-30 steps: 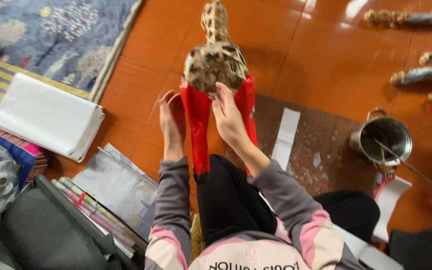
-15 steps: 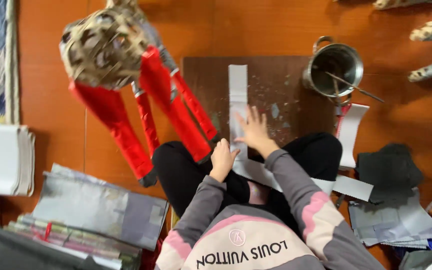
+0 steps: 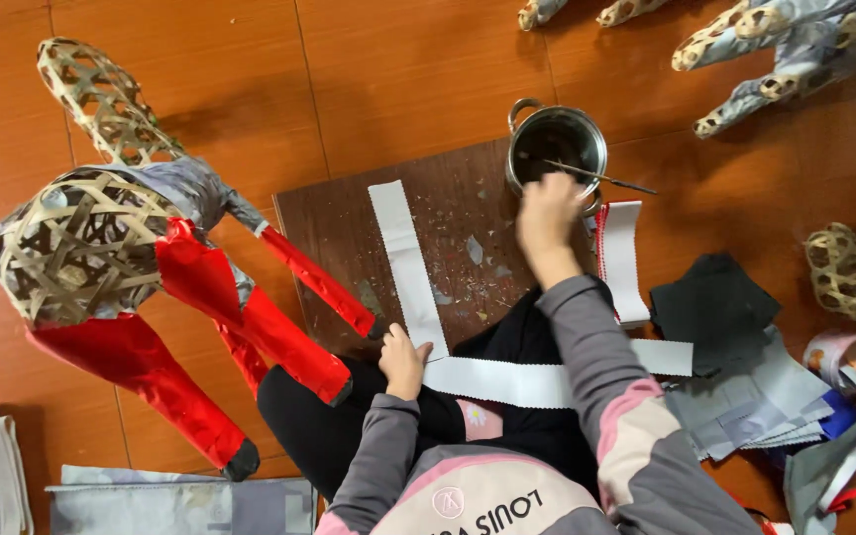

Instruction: Wrapping strips of material around animal-shaped frames to create decorative crafts

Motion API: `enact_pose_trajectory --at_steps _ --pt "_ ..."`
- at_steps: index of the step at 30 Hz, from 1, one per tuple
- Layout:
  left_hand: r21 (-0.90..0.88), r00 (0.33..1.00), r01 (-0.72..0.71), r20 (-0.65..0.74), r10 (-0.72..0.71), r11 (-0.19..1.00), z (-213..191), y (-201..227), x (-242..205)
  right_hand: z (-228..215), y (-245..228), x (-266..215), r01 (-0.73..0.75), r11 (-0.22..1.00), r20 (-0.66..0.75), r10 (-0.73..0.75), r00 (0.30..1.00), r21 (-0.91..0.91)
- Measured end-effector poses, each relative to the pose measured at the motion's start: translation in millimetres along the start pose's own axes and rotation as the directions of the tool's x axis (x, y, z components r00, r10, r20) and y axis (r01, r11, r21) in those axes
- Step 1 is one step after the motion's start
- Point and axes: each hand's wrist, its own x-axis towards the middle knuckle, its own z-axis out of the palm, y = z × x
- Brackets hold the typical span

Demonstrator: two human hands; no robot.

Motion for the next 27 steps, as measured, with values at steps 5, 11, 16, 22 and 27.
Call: enact_pose_trajectory --at_steps 5,11,16,22,27 --pt "-0.249 0.996 0.057 0.081 -0.038 0.967 -10 -7 0 -11 98 -2 0.035 0.901 0.564 0.240 0.790 -0.432" --pt "-0.315 0.993 0.102 -0.017 -0.114 0.944 -2 2 -5 -85 25 -48 0.056 0.923 0.563 0.184 0.806 -0.382" --pt "-0.149 0.977 0.059 -0.193 -0.088 0.987 24 6 -2 -43 5 -100 -0.377 0.925 0.490 0.349 0.799 -0.044" --pt "-0.386 0.967 0.098 -0.181 -0.180 0.917 36 -3 13 -38 -9 -91 -0.865 0.198 0.803 0.321 0.501 0.461" --pt "-0.608 0.960 0.108 -0.141 -0.241 0.786 27 -7 12 0 16 -94 -0.933 -0.267 0.962 0.195 0.192 0.240"
